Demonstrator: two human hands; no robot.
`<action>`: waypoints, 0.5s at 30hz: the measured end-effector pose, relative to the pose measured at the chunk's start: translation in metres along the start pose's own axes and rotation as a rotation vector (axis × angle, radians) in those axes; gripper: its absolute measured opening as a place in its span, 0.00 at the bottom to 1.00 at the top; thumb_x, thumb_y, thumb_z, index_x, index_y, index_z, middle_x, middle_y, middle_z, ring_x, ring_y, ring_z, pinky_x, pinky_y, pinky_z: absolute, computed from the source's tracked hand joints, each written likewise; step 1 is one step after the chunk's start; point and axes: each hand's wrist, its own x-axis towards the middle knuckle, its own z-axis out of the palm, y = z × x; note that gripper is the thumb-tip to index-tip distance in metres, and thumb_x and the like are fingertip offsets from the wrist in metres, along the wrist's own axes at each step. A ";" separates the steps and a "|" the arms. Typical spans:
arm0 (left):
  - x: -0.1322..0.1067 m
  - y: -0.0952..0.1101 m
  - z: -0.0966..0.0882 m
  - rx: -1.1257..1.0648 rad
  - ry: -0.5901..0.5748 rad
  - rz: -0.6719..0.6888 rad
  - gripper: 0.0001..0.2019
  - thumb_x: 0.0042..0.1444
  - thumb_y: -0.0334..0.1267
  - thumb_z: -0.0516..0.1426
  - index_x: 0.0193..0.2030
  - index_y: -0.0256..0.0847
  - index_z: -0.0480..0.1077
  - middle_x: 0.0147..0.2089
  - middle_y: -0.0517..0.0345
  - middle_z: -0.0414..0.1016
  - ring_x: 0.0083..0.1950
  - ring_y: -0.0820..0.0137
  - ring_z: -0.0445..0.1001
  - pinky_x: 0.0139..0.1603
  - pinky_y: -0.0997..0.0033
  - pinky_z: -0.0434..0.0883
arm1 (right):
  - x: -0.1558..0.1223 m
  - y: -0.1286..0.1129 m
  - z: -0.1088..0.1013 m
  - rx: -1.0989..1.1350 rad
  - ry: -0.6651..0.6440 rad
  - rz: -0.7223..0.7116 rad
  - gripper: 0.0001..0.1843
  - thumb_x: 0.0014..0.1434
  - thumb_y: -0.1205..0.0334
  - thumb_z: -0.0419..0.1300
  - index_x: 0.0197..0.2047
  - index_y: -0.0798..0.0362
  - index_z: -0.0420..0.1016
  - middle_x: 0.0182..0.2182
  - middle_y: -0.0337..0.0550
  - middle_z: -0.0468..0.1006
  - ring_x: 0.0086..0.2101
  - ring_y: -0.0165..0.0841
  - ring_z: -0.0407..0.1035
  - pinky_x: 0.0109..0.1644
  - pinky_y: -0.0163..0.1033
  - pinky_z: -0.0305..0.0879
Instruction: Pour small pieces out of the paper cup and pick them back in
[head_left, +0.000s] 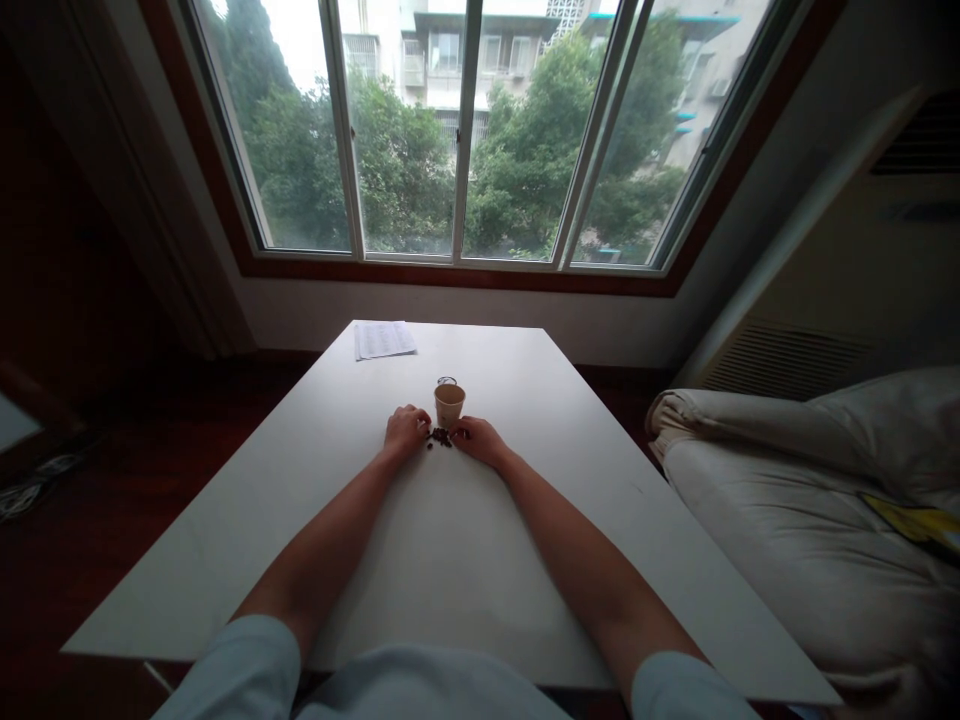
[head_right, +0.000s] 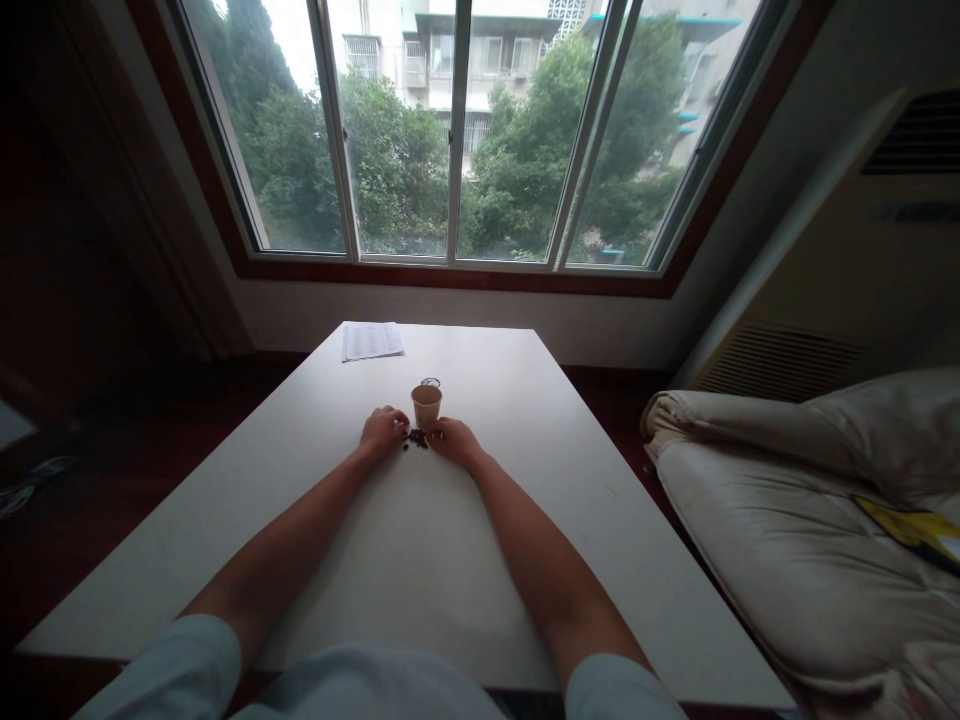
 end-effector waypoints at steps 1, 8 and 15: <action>0.000 0.000 0.000 0.008 0.007 -0.001 0.10 0.58 0.38 0.56 0.41 0.46 0.79 0.47 0.52 0.74 0.50 0.62 0.68 0.51 0.65 0.64 | 0.000 0.000 0.000 0.013 0.020 0.014 0.10 0.54 0.65 0.60 0.38 0.48 0.82 0.33 0.38 0.80 0.32 0.30 0.70 0.39 0.33 0.63; -0.002 0.003 -0.003 0.063 0.076 -0.081 0.09 0.58 0.41 0.57 0.41 0.45 0.77 0.47 0.49 0.73 0.51 0.58 0.67 0.49 0.61 0.63 | 0.000 -0.002 -0.005 0.115 0.131 0.123 0.09 0.56 0.64 0.59 0.39 0.48 0.80 0.34 0.37 0.82 0.31 0.30 0.71 0.38 0.34 0.65; -0.001 0.004 -0.005 -0.010 0.082 -0.069 0.06 0.57 0.38 0.58 0.38 0.44 0.76 0.45 0.49 0.75 0.50 0.59 0.68 0.50 0.62 0.64 | 0.001 0.001 -0.002 0.126 0.161 0.161 0.09 0.54 0.63 0.59 0.39 0.49 0.79 0.30 0.37 0.80 0.29 0.30 0.69 0.36 0.34 0.63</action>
